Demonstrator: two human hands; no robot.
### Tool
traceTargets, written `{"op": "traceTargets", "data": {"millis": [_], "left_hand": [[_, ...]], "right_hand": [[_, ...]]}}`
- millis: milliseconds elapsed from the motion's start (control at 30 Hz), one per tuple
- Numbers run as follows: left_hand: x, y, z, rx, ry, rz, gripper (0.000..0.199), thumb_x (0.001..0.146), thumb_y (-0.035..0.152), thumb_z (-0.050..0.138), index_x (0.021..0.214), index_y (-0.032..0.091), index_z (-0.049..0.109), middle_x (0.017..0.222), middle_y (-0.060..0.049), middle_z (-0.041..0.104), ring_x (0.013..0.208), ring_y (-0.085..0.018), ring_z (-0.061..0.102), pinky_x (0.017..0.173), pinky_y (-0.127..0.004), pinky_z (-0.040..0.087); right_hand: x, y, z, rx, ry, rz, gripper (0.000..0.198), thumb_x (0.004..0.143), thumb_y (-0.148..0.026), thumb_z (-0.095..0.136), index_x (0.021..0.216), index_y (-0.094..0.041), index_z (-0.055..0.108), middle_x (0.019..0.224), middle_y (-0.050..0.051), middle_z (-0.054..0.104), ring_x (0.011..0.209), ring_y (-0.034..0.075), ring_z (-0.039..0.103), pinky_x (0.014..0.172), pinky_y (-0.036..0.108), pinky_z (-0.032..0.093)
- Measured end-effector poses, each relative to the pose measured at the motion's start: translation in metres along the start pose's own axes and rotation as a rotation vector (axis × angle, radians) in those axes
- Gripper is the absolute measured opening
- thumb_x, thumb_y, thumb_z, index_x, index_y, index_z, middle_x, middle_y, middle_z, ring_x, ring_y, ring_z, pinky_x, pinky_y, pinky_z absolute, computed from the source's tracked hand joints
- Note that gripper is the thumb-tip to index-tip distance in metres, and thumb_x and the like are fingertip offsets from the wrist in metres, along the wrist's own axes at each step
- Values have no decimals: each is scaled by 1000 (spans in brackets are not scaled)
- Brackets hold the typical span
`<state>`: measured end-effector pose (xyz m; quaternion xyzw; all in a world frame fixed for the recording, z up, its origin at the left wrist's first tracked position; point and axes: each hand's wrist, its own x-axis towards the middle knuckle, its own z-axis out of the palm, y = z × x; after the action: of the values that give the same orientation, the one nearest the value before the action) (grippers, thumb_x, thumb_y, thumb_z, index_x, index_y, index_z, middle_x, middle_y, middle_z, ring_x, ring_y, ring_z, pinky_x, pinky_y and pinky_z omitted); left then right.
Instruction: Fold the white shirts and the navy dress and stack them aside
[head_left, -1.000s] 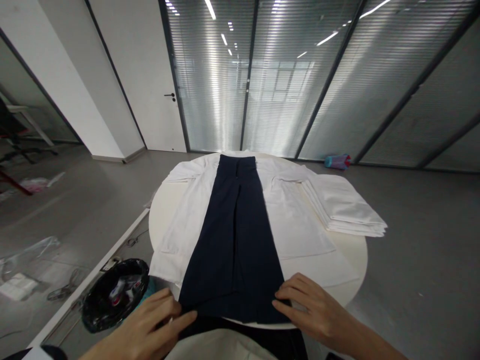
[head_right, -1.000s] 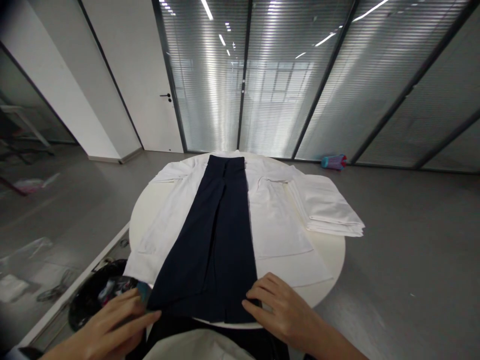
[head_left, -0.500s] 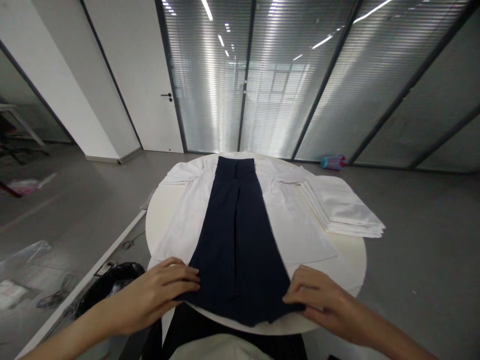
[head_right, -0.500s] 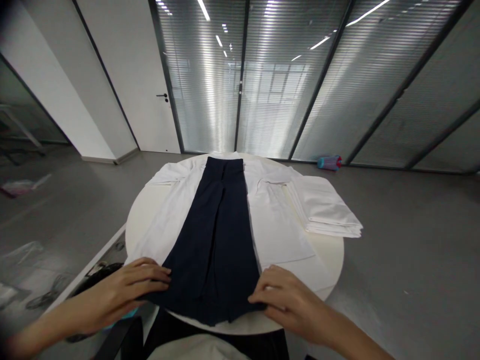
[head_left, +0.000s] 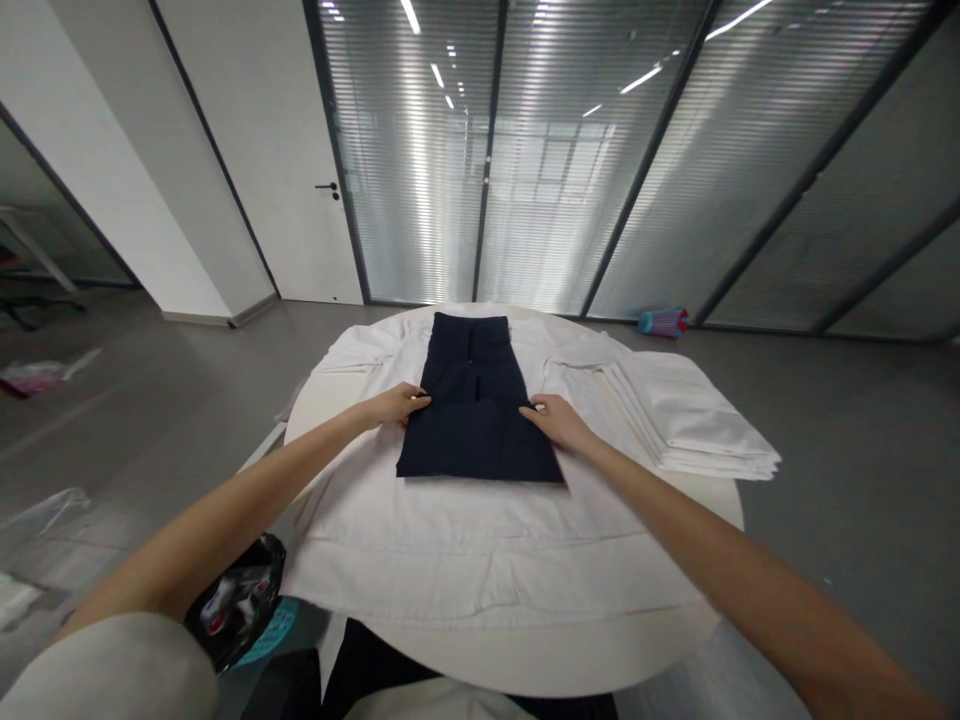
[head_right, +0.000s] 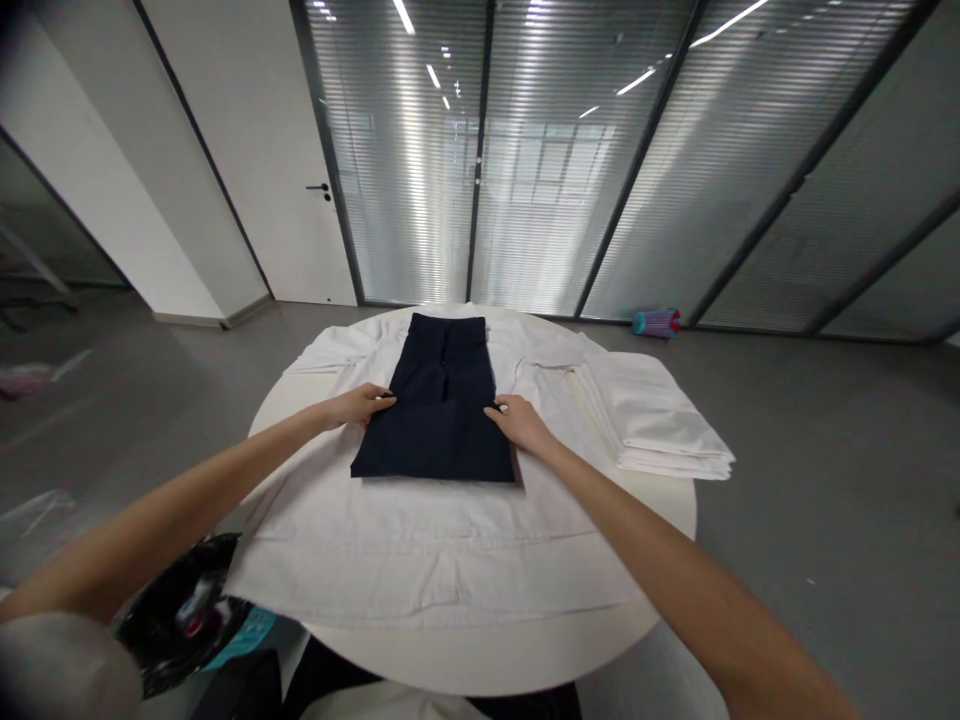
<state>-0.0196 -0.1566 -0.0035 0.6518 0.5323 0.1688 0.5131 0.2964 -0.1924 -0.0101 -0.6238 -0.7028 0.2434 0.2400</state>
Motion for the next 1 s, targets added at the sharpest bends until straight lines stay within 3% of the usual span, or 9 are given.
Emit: {"op": "traceTargets", "data": {"millis": [100,233,300,367,500,600,733,833,1000], "left_hand": [[-6,2,6,235,174,111,32,88,39,62,104,12,67,75,-4,66,58,-16,61,55,-28,52],[-35,12,24,555,455,561,38,95,39,55,125,17,64,122,-12,67,112,-26,65,98,-41,51],[-48,11,40,666,339,700,42,102,43,43,132,20,61,139,-11,60,135,-27,50,113,-45,39],[-54,4,57,773,168,705,48,104,48,36,141,23,55,151,-9,50,147,-27,36,119,-49,29],[-49,-17,75,892,53,630,60,102,57,38,155,31,36,164,-5,29,152,-29,22,123,-55,18],[-36,-18,67,883,50,662,55,102,56,38,151,33,42,160,-4,38,148,-28,33,120,-52,27],[14,10,27,753,218,705,40,103,42,42,129,21,63,132,-8,64,125,-20,59,109,-34,45],[81,43,-8,789,407,593,33,100,31,46,125,18,64,128,-8,66,121,-19,61,108,-31,45],[193,81,-33,877,477,450,41,102,28,38,134,11,57,136,-16,61,128,-25,56,109,-37,43]], "right_hand": [[-11,4,0,-163,47,-25,21,89,-27,64,105,-14,68,80,7,68,80,23,65,74,32,48],[-46,-10,1,-337,229,-300,41,97,-35,55,134,-19,58,131,16,59,119,28,59,100,44,46],[-65,-19,9,-377,160,-496,47,101,-41,49,144,-25,51,152,12,44,140,29,41,113,49,36],[-79,-22,20,-428,-8,-596,56,101,-51,44,152,-28,42,162,10,31,150,31,26,118,55,27],[-86,-15,34,-471,-228,-539,73,99,-65,37,159,-25,29,165,12,22,152,34,18,120,60,19],[-83,-10,33,-414,-254,-511,69,101,-63,34,158,-26,30,165,10,22,153,32,17,121,60,19],[-80,-15,31,-316,-132,-498,57,104,-54,35,153,-26,42,160,9,36,151,30,24,122,61,19],[-79,-19,33,-264,-28,-528,50,104,-48,38,147,-25,50,151,10,48,146,28,34,122,61,19],[-77,-16,35,-266,63,-558,41,103,-40,45,138,-23,59,138,11,58,137,28,45,121,62,25]]}}
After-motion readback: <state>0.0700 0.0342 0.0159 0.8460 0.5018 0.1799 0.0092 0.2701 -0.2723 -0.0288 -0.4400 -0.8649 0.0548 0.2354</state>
